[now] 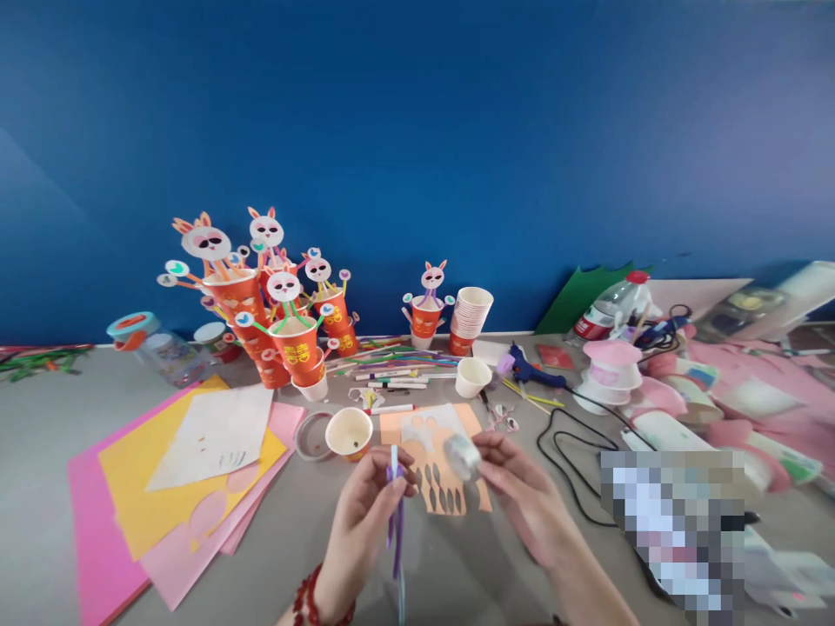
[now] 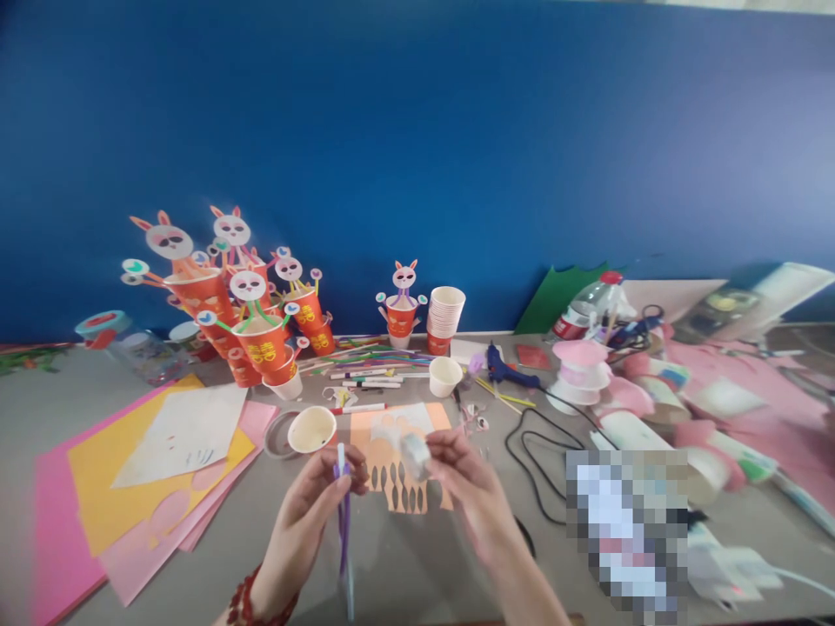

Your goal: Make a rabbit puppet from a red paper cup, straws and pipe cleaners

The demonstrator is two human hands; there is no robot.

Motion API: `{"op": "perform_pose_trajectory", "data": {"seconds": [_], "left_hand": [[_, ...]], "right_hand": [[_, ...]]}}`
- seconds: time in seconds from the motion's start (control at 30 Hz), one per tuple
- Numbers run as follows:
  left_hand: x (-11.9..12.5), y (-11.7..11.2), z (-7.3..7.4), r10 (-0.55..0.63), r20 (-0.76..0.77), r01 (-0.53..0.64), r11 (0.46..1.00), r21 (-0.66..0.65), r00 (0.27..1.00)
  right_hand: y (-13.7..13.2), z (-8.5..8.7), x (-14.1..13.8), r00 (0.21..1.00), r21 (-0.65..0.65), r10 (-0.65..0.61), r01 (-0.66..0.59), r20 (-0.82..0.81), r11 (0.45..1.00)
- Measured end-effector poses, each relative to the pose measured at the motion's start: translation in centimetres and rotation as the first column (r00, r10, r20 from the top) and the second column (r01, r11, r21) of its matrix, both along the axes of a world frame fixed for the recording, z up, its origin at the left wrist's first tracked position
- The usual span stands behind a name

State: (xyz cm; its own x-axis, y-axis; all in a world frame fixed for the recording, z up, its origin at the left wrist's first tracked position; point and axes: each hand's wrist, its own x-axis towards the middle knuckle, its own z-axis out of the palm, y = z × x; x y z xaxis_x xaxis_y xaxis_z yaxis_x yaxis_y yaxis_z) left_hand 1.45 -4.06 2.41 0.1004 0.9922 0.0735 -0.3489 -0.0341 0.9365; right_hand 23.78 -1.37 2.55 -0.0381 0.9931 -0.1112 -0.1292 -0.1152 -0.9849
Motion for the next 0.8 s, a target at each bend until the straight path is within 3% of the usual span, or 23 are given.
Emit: {"op": "perform_pose_trajectory", "data": {"seconds": [0.07,0.1,0.17,0.2,0.27,0.33,0.4,0.43,0.47,0.53,0.6,0.67,0.8], "left_hand": [[-0.2,0.2,-0.3,0.061,0.073,-0.054,0.994,-0.092,0.995],[-0.3,0.3,-0.4,0.090,0.096,-0.076,0.988,-0.136,0.991],[-0.4,0.4,-0.4,0.136,0.144,-0.103,0.971,-0.216,0.980],[-0.4,0.4,-0.4,0.146,0.173,-0.102,0.964,-0.245,0.974],[-0.4,0.5,-0.3,0.146,0.233,-0.079,0.958,-0.274,0.961],[-0.3,0.6,-0.2,0.132,0.280,-0.051,0.958,-0.281,0.951],[-0.1,0.8,-0.2,0.125,0.319,-0.031,0.959,-0.283,0.940],[-0.1,0.8,-0.2,0.117,0.334,-0.019,0.960,-0.281,0.935],[0.0,0.9,-0.2,0.107,0.346,-0.008,0.961,-0.276,0.932],[0.2,1.0,-0.1,0.088,0.355,0.004,0.968,-0.250,0.931],[0.4,1.1,0.0,0.074,0.339,-0.001,0.978,-0.208,0.938],[0.5,1.1,0.2,0.056,0.322,-0.002,0.986,-0.166,0.945],[0.5,0.8,0.3,-0.007,0.335,0.050,0.992,-0.120,0.942]], "right_hand": [[1.7,-0.8,2.5,0.930,0.227,-0.216,0.151,0.296,0.962],[2.7,-1.5,3.9,0.811,0.362,-0.367,0.208,0.456,0.909],[4.6,-3.1,6.4,0.490,0.540,-0.544,0.164,0.682,0.825],[5.5,-3.9,7.5,0.369,0.563,-0.554,0.095,0.746,0.821],[6.6,-5.4,8.7,0.195,0.498,-0.479,-0.057,0.856,0.865],[6.8,-6.0,8.7,0.163,0.484,-0.468,-0.076,0.869,0.872],[6.1,-5.3,7.5,0.163,0.516,-0.500,-0.076,0.850,0.853],[5.4,-4.6,6.6,0.217,0.537,-0.509,-0.092,0.833,0.839],[4.6,-3.6,5.5,0.313,0.543,-0.491,-0.105,0.813,0.833],[2.9,-1.4,2.8,0.565,0.465,-0.335,-0.099,0.754,0.879],[1.5,0.4,0.0,0.780,0.322,-0.024,-0.230,0.626,0.918],[0.6,1.3,-2.6,0.852,0.211,0.232,-0.364,0.469,0.907],[0.0,0.7,-5.8,0.881,0.173,0.430,-0.463,0.200,0.869]]}}
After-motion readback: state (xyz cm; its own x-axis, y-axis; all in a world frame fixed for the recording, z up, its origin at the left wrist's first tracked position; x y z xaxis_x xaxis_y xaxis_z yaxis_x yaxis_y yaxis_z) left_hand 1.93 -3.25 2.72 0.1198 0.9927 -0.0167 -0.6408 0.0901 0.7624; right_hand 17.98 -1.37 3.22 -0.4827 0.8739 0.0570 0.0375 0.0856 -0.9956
